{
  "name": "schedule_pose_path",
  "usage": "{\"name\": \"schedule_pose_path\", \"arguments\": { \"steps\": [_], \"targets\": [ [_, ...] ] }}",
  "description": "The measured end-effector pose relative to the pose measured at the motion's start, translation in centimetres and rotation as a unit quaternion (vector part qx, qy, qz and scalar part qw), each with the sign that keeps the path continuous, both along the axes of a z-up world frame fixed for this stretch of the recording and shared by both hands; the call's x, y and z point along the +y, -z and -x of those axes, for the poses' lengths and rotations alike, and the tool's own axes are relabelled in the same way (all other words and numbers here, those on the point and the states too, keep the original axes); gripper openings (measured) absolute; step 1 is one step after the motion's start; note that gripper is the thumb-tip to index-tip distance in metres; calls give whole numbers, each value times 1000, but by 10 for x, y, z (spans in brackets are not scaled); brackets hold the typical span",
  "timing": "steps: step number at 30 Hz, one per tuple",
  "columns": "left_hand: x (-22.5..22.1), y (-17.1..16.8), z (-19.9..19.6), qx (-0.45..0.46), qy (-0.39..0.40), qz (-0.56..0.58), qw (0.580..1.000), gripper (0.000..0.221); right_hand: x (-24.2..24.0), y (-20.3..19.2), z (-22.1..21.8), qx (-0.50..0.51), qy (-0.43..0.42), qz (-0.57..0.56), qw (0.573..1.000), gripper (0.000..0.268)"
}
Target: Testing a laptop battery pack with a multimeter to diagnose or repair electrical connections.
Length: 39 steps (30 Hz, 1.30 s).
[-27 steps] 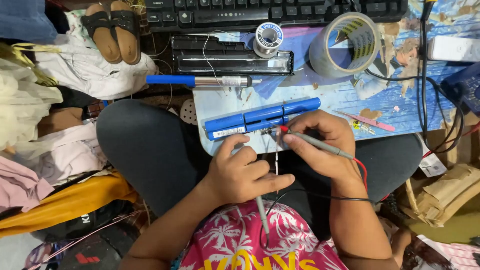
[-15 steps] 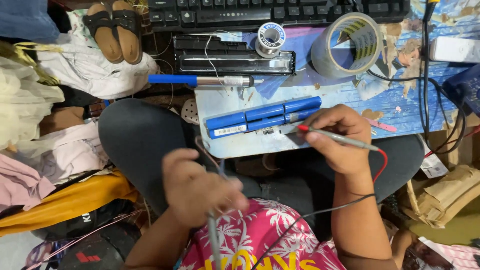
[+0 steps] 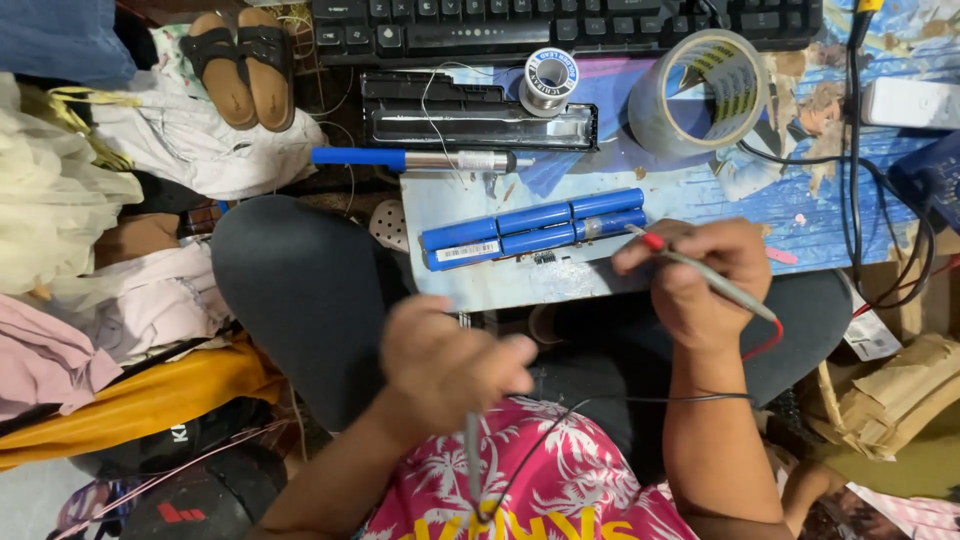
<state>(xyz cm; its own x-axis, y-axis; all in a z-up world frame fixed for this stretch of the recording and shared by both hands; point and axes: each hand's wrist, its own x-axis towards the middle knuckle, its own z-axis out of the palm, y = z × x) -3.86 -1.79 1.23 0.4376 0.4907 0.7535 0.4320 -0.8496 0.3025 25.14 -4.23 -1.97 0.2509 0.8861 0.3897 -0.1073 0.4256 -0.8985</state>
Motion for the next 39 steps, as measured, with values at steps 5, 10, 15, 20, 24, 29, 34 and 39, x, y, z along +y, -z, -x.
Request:
{"name": "schedule_pose_path", "arguments": {
  "steps": [5,10,15,20,24,29,34,39],
  "targets": [
    [-28,-11,-19,10,81,23,996,16,-10,12,-37,-155,-82,-112,978,55],
    [-36,-18,-41,-10,123,25,992,19,-70,-44,55,-76,77,59,992,42],
    [-37,-14,-59,-41,116,58,991,33,-111,-22,44,209,-24,100,973,21],
    [-49,-9,-78,-7,149,72,986,28,-141,6,47,282,-8,114,953,40],
    [-70,17,-83,39,171,86,981,28,-143,7,61,379,76,204,900,42],
    [-81,28,-82,90,170,156,969,28,-159,29,66,474,54,260,840,47],
    [-85,8,-71,150,316,407,844,63,-176,39,47,476,25,245,844,42],
    [-71,-14,-61,34,342,387,855,25,-186,13,26,263,48,248,931,29]
  ]
}}
